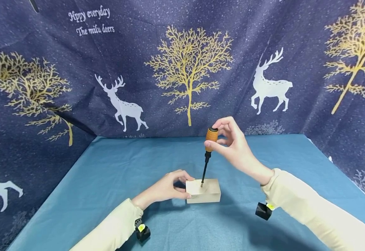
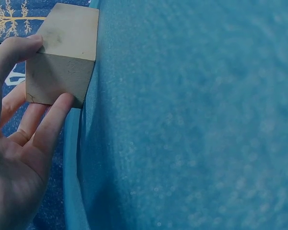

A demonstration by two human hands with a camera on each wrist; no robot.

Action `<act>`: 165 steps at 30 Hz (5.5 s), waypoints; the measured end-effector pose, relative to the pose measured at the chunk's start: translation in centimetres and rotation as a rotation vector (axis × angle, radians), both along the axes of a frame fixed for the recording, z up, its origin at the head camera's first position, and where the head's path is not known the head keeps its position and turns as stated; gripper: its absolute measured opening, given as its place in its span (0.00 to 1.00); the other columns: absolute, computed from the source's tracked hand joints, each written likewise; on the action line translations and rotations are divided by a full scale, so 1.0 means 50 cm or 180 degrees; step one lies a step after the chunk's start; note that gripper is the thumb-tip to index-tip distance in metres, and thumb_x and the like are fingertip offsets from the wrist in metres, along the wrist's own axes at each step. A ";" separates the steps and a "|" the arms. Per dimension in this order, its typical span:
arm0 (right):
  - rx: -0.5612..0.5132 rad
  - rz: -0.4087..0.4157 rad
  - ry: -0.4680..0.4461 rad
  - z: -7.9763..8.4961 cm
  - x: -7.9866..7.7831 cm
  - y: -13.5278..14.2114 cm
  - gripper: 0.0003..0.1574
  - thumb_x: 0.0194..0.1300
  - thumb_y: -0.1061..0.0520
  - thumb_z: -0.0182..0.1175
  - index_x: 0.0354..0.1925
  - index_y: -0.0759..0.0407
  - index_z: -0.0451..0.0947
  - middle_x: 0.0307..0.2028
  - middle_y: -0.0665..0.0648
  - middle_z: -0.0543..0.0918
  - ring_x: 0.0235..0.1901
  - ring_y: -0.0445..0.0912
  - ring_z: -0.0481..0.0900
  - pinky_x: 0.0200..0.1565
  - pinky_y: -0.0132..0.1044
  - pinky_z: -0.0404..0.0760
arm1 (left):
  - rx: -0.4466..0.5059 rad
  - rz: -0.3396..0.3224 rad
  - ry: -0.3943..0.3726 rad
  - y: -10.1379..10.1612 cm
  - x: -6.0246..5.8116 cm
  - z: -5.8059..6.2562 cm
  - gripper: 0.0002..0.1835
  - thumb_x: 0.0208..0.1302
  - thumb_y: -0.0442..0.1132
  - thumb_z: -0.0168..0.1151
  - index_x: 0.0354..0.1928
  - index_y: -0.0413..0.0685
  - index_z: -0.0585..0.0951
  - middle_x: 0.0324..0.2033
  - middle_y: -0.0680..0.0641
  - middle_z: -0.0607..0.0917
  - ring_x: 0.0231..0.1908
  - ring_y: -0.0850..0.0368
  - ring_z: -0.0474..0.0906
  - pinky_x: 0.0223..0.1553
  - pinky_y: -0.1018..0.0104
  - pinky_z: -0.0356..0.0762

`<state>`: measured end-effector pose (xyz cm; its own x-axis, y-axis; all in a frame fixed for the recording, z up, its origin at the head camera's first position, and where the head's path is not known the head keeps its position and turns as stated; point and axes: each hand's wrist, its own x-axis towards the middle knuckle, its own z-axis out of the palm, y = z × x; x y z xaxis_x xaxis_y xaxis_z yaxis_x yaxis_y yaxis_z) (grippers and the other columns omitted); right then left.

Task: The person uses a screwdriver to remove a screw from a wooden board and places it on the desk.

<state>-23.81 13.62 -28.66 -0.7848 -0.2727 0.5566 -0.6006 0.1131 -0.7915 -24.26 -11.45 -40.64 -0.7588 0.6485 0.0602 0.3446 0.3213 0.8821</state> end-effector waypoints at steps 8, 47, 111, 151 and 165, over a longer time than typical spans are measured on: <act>0.0129 0.0618 0.0102 -0.002 -0.003 0.009 0.23 0.74 0.65 0.52 0.64 0.61 0.60 0.57 0.62 0.79 0.56 0.48 0.82 0.53 0.36 0.85 | 0.0013 -0.0020 0.0004 0.000 -0.003 0.000 0.22 0.56 0.35 0.74 0.53 0.51 0.81 0.50 0.44 0.78 0.49 0.57 0.77 0.49 0.70 0.86; 0.0087 0.0496 -0.0008 -0.005 -0.011 0.013 0.21 0.72 0.69 0.48 0.58 0.54 0.59 0.58 0.57 0.79 0.50 0.44 0.81 0.46 0.34 0.81 | 0.0010 0.0003 -0.0020 0.002 -0.002 -0.002 0.21 0.56 0.36 0.74 0.52 0.52 0.81 0.51 0.45 0.78 0.49 0.58 0.77 0.49 0.70 0.86; 0.0147 0.0122 -0.0007 0.003 -0.002 0.007 0.29 0.63 0.68 0.65 0.54 0.55 0.60 0.44 0.50 0.74 0.42 0.42 0.80 0.43 0.32 0.82 | 0.0026 -0.0001 0.0088 -0.001 -0.002 -0.003 0.21 0.56 0.34 0.74 0.52 0.52 0.81 0.51 0.45 0.78 0.49 0.58 0.76 0.48 0.70 0.86; -0.0076 0.0428 -0.0123 0.005 -0.001 0.026 0.25 0.66 0.72 0.58 0.55 0.52 0.65 0.51 0.53 0.80 0.52 0.42 0.82 0.49 0.32 0.86 | 0.0042 0.0006 0.0004 0.001 -0.002 -0.003 0.21 0.55 0.34 0.74 0.51 0.51 0.81 0.51 0.45 0.78 0.49 0.60 0.76 0.48 0.70 0.86; 0.0127 0.0130 0.0227 0.000 0.005 0.020 0.31 0.57 0.71 0.68 0.54 0.62 0.63 0.49 0.49 0.77 0.46 0.40 0.78 0.44 0.27 0.79 | 0.0058 0.0018 0.0024 0.002 -0.004 -0.008 0.21 0.54 0.34 0.74 0.51 0.50 0.81 0.49 0.44 0.78 0.48 0.60 0.76 0.48 0.70 0.86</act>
